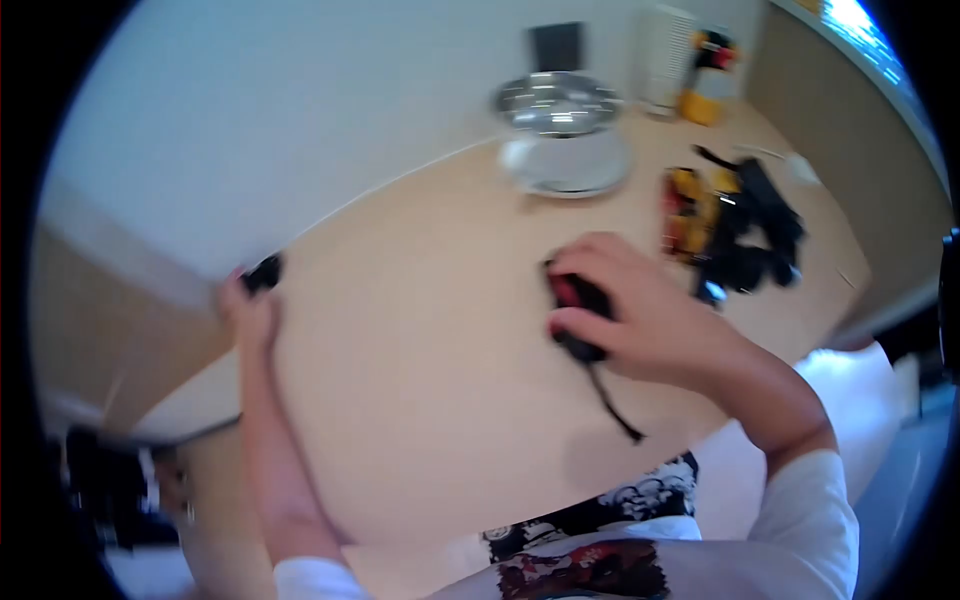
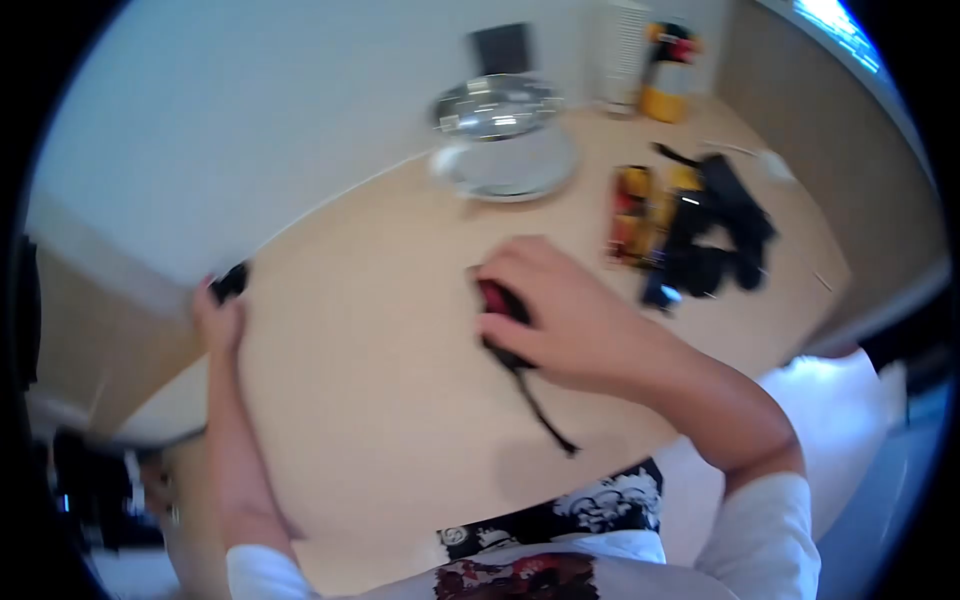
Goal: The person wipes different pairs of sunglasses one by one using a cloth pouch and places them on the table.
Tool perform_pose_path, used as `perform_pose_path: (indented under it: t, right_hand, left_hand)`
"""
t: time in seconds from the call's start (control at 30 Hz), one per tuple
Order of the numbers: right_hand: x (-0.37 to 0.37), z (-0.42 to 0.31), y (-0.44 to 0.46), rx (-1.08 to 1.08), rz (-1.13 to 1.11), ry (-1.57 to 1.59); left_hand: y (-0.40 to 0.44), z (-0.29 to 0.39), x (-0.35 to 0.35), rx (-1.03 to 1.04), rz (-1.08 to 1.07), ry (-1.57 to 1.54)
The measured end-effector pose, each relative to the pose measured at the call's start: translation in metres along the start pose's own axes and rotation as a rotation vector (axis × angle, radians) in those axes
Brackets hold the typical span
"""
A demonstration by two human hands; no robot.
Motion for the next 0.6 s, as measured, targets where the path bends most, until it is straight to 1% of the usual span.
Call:
perform_pose_path:
  t: [0.03, 0.1, 0.23, 0.37, 0.47, 0.5, 0.53, 0.57, 0.6]
  right_hand:
    - [-0.001, -0.006, -0.001, 0.057, 0.001, 0.000]
    - [0.000, -0.016, -0.001, 0.118, 0.001, -0.030]
    - [0.003, -0.019, 0.005, 0.219, -0.069, -0.032]
    - [0.005, -0.013, 0.007, 0.189, -0.065, -0.071]
    - [0.009, -0.011, 0.013, 0.148, -0.075, -0.055]
    - [0.013, -0.014, 0.019, 0.130, -0.084, -0.040]
    - [0.006, -0.012, 0.010, 0.157, -0.062, -0.050]
    - [0.006, -0.009, 0.010, 0.129, -0.051, -0.061]
    - [0.006, -0.004, 0.009, 0.080, -0.044, -0.074]
  left_hand:
    - [-0.001, 0.019, -0.006, -0.016, -0.023, 0.060]
    - [0.003, 0.026, -0.011, 0.032, -0.121, 0.180]
    - [0.003, 0.024, -0.011, -0.056, -0.075, 0.138]
    - [0.009, 0.018, -0.001, -0.097, -0.082, 0.102]
    - [0.013, 0.009, 0.005, -0.077, -0.034, 0.103]
    - [0.013, 0.004, -0.006, -0.114, -0.045, 0.175]
    - [0.016, 0.014, -0.001, -0.120, -0.071, 0.199]
    - [0.015, 0.009, 0.000, -0.079, -0.016, 0.292]
    - [0.016, -0.009, 0.007, -0.034, -0.034, 0.285]
Point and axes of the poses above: each hand's wrist, its own y-axis towards the middle knuckle, its own x-axis out of the palm, z = x × y, the point moved 2 cm from there along y, towards the middle knuckle, and after that the axes turned 15 degrees about x, right-handed, at the moved point
